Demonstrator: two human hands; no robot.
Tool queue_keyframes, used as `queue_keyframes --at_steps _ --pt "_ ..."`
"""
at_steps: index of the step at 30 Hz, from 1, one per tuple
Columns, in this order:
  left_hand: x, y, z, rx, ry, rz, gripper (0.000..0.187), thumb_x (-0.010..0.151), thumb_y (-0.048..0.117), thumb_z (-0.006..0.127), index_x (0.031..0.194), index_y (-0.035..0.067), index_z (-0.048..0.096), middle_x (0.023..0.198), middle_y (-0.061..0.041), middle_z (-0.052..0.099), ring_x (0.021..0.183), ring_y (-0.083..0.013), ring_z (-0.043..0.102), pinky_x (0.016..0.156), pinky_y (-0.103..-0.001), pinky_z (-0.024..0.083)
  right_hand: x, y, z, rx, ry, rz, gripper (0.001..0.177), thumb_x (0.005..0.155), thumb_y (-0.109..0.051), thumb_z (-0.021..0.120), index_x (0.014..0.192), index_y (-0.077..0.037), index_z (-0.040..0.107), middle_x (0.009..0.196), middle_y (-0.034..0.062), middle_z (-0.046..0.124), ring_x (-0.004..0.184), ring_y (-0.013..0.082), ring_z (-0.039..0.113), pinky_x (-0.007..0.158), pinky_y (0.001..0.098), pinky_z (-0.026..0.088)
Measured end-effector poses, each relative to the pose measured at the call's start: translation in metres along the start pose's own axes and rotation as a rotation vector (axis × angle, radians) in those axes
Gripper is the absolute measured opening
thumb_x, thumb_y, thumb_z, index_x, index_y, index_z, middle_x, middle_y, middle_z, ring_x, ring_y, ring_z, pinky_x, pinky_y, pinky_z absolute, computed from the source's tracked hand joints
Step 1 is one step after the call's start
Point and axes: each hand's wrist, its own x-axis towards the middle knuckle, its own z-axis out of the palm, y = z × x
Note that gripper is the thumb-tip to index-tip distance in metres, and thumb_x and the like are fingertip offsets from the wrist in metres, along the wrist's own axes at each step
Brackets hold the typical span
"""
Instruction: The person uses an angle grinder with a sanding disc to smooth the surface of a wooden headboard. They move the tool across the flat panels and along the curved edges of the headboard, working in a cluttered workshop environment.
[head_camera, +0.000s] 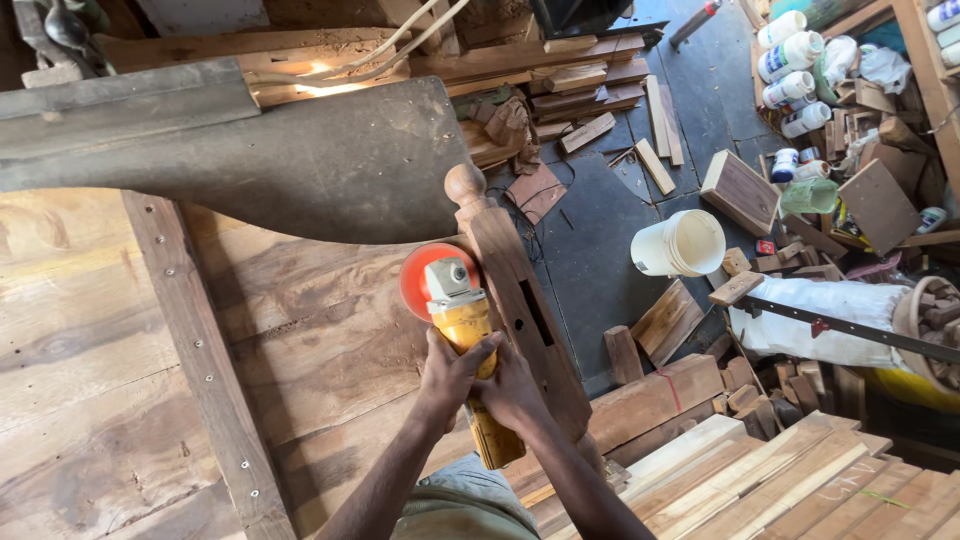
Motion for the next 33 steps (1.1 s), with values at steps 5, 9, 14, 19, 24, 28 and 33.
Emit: queue_keyframes --at_steps 5,9,14,19,24,28,33 --pt "-0.017 0.001 -0.008 -0.026 0.054 0.06 0.063 0.086 0.024 0.078 0.12 -0.002 0.032 0.11 -0.024 0.061 0.096 -0.0286 0.073 0.076 -0.041 0.068 -0.01 -0.007 0.007 0.156 -0.135 0.082 0.052 0.081 -0.012 0.071 0.13 -0.001 0.055 0.112 0.017 0.074 0.093 0.0284 0.077 0.082 0.0432 0.065" --pt "-0.031 -0.002 -0.021 -0.111 -0.007 0.097 0.057 0.086 0.021 0.075 0.12 -0.001 0.034 0.106 -0.022 0.064 0.092 -0.0292 0.073 0.074 -0.041 0.067 -0.021 -0.008 0.018 -0.03 -0.107 0.044 0.059 0.078 -0.012 0.077 0.131 -0.003 0.052 0.114 0.0136 0.074 0.099 0.0242 0.076 0.089 0.0381 0.062" --pt "-0.02 -0.013 -0.005 -0.139 -0.08 0.079 0.058 0.087 0.02 0.078 0.12 0.002 0.034 0.108 -0.018 0.061 0.099 -0.026 0.071 0.082 -0.042 0.067 -0.022 0.006 0.011 0.017 0.026 0.064 0.057 0.077 -0.011 0.076 0.129 -0.003 0.055 0.115 0.014 0.074 0.101 0.0241 0.077 0.09 0.0392 0.063" --pt "-0.022 -0.025 -0.008 0.001 -0.043 0.046 0.054 0.086 0.026 0.075 0.122 0.003 0.043 0.108 -0.019 0.069 0.097 -0.0266 0.074 0.08 -0.041 0.064 -0.029 0.011 0.01 -0.017 0.044 0.109 0.056 0.08 -0.012 0.077 0.13 -0.003 0.053 0.116 0.0167 0.073 0.104 0.0261 0.076 0.091 0.0402 0.063" --pt "-0.06 -0.031 -0.027 -0.054 0.022 0.079 0.057 0.084 0.023 0.077 0.126 -0.002 0.046 0.107 -0.023 0.069 0.093 -0.0314 0.075 0.078 -0.043 0.066 -0.059 -0.003 0.025 0.009 -0.142 0.102 0.064 0.077 -0.014 0.078 0.133 -0.007 0.05 0.116 0.0158 0.074 0.106 0.0286 0.075 0.092 0.0402 0.062" --pt "-0.067 -0.051 -0.019 -0.151 -0.058 0.013 0.066 0.084 0.019 0.075 0.133 0.006 0.033 0.11 -0.019 0.064 0.098 -0.0277 0.073 0.081 -0.041 0.066 -0.076 0.009 0.023 0.002 -0.071 0.086 0.076 0.073 -0.017 0.077 0.139 -0.008 0.041 0.114 0.016 0.074 0.101 0.0317 0.078 0.091 0.0381 0.065" --pt "-0.065 -0.089 0.002 -0.157 -0.025 0.11 0.06 0.087 0.016 0.076 0.133 0.003 0.041 0.112 -0.015 0.066 0.099 -0.0223 0.069 0.082 -0.037 0.061 -0.077 0.052 0.01 -0.076 -0.093 0.014 0.07 0.073 -0.017 0.083 0.133 -0.004 0.049 0.115 0.0178 0.075 0.106 0.0331 0.076 0.092 0.0422 0.061"
